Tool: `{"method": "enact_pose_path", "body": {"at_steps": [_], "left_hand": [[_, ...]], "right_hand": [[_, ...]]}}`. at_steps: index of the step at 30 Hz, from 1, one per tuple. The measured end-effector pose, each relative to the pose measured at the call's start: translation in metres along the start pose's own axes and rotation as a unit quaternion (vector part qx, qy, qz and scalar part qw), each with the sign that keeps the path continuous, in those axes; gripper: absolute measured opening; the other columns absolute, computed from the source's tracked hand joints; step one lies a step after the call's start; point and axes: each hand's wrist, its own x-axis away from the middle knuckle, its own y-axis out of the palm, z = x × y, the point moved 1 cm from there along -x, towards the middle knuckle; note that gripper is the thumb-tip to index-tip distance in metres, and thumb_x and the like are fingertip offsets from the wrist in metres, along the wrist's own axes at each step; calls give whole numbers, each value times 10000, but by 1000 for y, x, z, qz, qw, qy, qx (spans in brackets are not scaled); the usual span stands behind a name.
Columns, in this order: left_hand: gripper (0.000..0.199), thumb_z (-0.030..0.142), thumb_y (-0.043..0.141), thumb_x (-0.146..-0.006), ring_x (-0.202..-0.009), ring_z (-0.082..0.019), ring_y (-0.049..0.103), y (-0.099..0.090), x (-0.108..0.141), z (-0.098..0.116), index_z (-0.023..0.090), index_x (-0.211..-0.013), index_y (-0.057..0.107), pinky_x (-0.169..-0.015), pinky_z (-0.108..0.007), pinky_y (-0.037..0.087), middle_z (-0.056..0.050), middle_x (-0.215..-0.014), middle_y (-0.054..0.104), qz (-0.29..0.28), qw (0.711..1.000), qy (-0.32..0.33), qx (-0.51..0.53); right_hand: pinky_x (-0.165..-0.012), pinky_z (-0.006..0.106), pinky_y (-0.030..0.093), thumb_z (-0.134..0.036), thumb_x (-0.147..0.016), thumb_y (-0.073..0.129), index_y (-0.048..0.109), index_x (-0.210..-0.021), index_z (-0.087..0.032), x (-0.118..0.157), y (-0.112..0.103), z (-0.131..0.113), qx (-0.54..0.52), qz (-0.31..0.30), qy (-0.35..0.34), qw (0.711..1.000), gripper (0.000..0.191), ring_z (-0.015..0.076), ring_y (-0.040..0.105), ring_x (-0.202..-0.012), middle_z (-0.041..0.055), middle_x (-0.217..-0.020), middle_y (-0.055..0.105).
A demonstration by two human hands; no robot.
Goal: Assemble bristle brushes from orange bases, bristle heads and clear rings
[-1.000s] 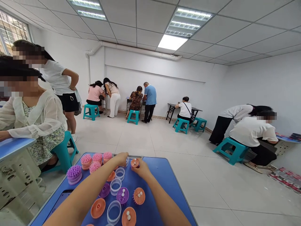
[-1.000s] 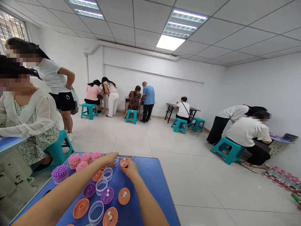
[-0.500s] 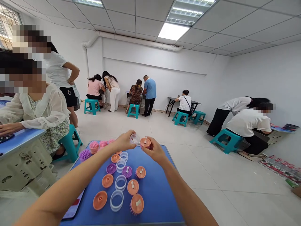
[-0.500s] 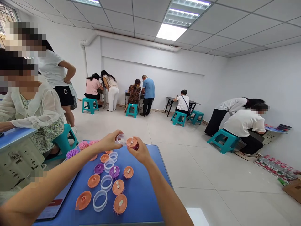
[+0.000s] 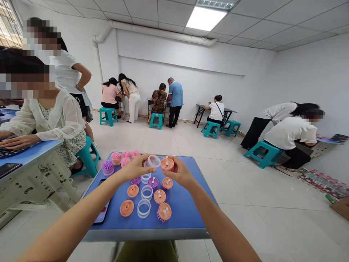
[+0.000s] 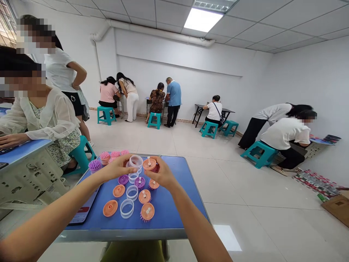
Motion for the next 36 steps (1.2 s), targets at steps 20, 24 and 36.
{"method": "enact_pose_path", "body": {"at_steps": [20,24,36], "left_hand": [[517,610,643,-686,-707,-159,515,83,121,-21,271,-1056,517,-696,-279,428,5,-840,562,153,887,-150,410],[486,579,636,-717,-729,-153,525,91,120,-16,256,-1065,533,-698,-280,445,4,-818,555,126,817,-199,526],[528,416,746,-611,-879,-197,526,79,117,-14,246,-1053,512,-787,-282,409,-15,-933,603,162,877,-204,404]], "right_hand": [[-710,295,505,-150,-653,695,500,-994,-236,85,30,11,40,-35,58,997,402,174,600,-770,3,-880,611],[-768,303,501,-140,-671,682,509,-1041,-240,88,37,15,13,-41,46,998,420,185,609,-837,20,-963,625],[-864,322,497,-179,-748,657,517,-1178,-292,93,39,32,-29,-6,16,999,466,216,577,-1008,57,-1153,535]]}}
